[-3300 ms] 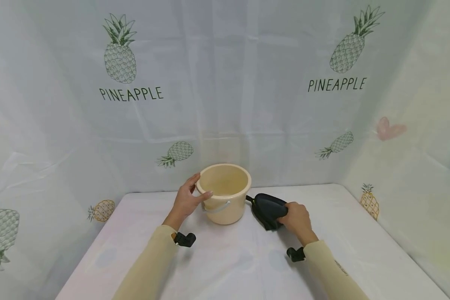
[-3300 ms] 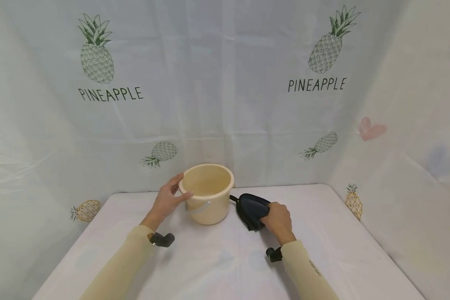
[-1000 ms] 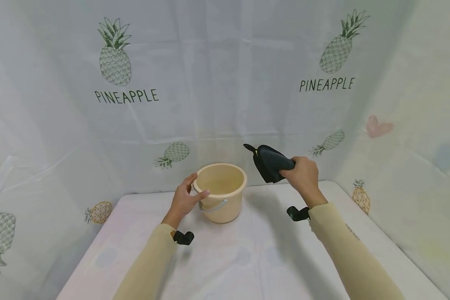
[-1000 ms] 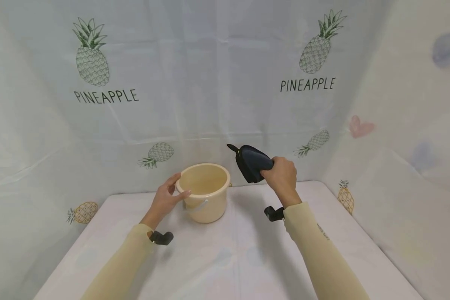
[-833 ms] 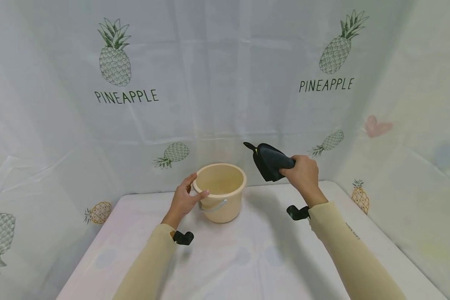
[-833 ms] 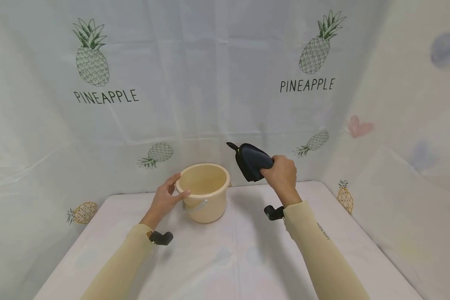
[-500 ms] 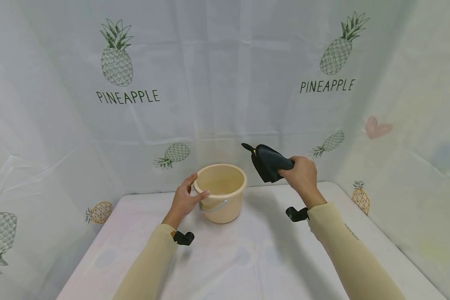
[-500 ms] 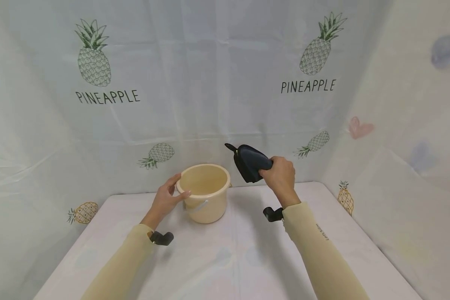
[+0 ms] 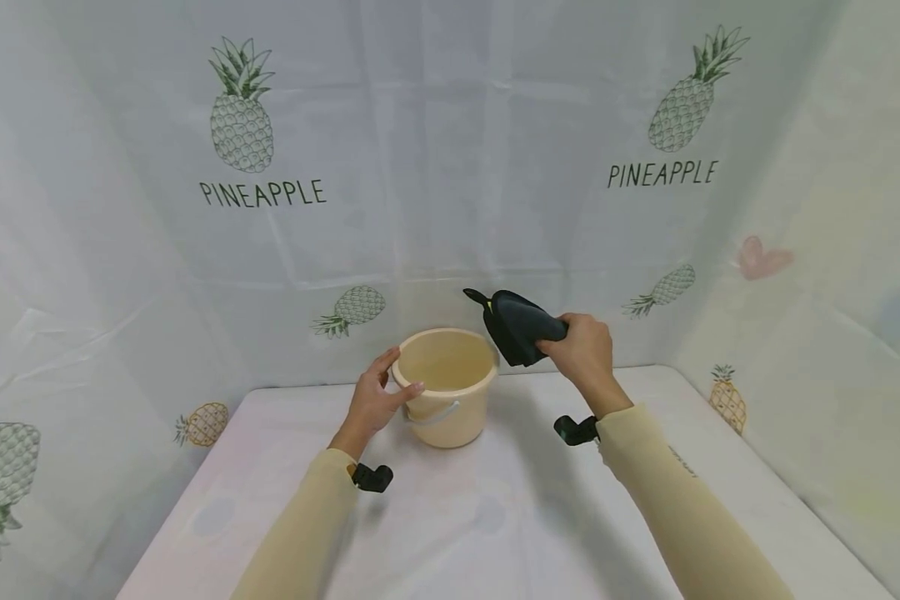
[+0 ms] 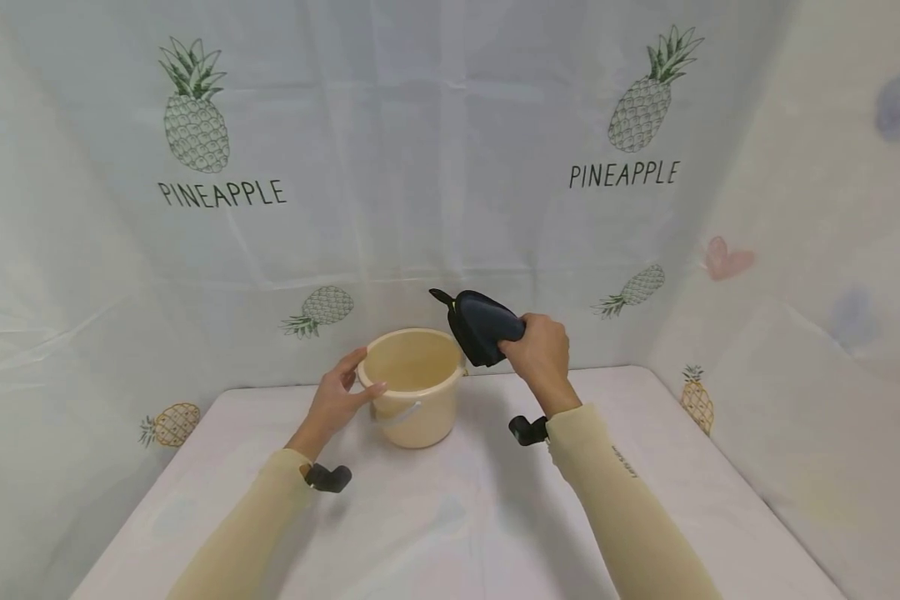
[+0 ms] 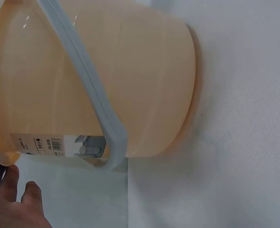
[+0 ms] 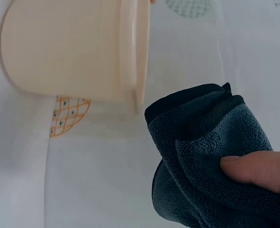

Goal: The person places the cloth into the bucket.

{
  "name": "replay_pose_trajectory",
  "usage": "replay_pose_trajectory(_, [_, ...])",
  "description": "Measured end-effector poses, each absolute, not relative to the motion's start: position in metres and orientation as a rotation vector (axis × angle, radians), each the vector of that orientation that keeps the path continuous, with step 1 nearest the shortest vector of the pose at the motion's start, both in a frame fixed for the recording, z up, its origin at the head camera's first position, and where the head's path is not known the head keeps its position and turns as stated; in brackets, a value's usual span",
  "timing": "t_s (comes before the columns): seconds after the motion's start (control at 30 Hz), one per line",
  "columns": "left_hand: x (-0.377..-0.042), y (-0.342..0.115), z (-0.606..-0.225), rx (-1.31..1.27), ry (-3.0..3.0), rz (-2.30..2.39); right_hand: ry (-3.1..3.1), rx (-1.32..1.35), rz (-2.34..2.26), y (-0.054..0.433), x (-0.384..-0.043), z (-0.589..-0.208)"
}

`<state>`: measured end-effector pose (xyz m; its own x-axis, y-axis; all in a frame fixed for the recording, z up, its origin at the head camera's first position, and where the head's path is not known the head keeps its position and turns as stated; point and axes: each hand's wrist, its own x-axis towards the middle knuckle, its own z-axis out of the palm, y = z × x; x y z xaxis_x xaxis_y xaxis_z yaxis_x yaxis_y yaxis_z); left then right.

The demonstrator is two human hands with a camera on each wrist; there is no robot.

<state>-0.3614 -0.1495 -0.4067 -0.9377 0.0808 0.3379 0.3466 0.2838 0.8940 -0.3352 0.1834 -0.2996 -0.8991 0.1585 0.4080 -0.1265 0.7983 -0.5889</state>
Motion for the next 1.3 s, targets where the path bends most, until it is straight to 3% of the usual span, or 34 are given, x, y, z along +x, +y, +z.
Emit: replay_pose_trajectory(1.3, [-0.359, -0.152, -0.406, -0.37, -2.325, -1.719, -2.482, 0.222, 0.948, 0.071, -0.345, -0.299])
